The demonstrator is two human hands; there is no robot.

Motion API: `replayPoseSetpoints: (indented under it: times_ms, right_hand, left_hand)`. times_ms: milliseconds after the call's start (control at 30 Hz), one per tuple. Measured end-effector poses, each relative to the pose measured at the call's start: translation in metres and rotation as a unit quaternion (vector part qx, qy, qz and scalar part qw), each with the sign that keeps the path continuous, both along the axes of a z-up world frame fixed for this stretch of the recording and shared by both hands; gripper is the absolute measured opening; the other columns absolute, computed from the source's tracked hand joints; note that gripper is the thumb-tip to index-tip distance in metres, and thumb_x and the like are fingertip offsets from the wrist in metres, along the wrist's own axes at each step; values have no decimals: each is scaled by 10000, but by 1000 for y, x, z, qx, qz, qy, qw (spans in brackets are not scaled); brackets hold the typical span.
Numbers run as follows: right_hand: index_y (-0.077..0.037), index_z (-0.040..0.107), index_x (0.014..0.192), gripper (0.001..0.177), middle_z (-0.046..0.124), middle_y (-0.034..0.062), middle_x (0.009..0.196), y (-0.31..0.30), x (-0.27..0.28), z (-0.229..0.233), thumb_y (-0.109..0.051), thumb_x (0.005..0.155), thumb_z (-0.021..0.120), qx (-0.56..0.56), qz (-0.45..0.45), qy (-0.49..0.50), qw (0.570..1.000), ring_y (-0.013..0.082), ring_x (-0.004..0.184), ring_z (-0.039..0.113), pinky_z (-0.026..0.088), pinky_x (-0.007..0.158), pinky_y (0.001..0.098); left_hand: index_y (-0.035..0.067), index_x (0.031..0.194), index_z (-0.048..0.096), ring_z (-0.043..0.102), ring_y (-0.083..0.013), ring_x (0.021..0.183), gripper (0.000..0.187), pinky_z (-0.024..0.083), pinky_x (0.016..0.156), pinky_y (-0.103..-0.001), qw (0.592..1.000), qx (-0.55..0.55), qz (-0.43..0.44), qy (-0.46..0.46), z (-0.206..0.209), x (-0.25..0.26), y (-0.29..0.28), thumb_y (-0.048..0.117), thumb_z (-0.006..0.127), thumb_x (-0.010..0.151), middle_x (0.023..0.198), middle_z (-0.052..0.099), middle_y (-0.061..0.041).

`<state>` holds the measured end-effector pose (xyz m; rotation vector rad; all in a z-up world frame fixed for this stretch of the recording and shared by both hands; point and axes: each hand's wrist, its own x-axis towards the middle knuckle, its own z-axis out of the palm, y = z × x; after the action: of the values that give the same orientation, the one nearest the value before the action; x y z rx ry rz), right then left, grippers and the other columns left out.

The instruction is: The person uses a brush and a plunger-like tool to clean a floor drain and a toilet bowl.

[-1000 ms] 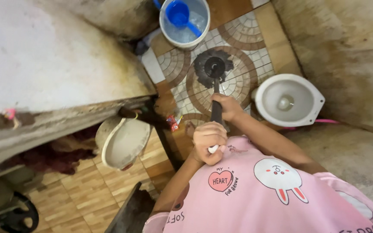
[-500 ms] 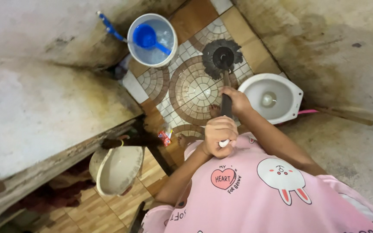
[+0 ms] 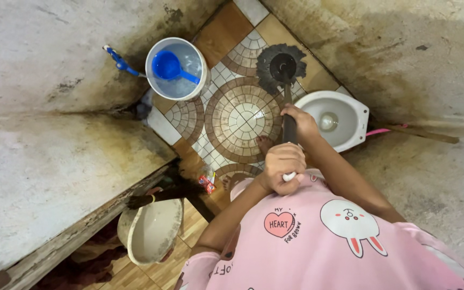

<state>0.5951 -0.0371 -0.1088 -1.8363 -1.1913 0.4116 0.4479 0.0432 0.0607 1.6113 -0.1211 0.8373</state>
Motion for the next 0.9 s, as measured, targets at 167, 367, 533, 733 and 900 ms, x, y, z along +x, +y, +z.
replayPoseSetpoints:
  times_ms: [167,367,533,733,900]
  right_hand:
    - [-65,688,1133,272,714,194,1088,4,-10,5,-36,863,671,-59,6,44,997,376,925,707,562,788,401]
    - [-108,721,1120,330,695,229,1039,20,-43,-20,-144,796,772,-75,33,-42,996,446,1007,680,567,831,429]
    - [-117,680,1116,409,683,262,1027,23,-88,-16,-271,765,823,-175,38,32,983,445,891,691,561,795,463]
    - [-149,662,1184,423,643,269,1226,27,-139,-31,-132,769,745,-111,125,5,986,473,967,670,555,831,501]
    - [-155,659,1156,455,660,222,1131,39,-191,-39,-178,716,770,-158,187,9,970,461,933,678,560,830,500]
  left_hand:
    - [31,710,586,619,-321,698,55,532,732,-412,998,11,1,58,1,-17,4,66,627,721,731,617,-115]
    - [28,705,585,614,-287,674,30,530,702,-394,997,-9,57,58,-11,-57,3,57,593,705,720,612,-106]
    - [20,708,582,620,-285,680,1,526,687,-388,994,-15,80,73,-4,-103,6,20,581,709,710,601,-106]
    - [13,724,581,627,-304,698,24,531,704,-395,989,-13,118,87,15,-159,7,-5,588,737,723,597,-111]
    - [19,729,578,635,-310,711,34,529,714,-395,980,-15,167,109,26,-213,-1,-9,586,748,732,605,-111]
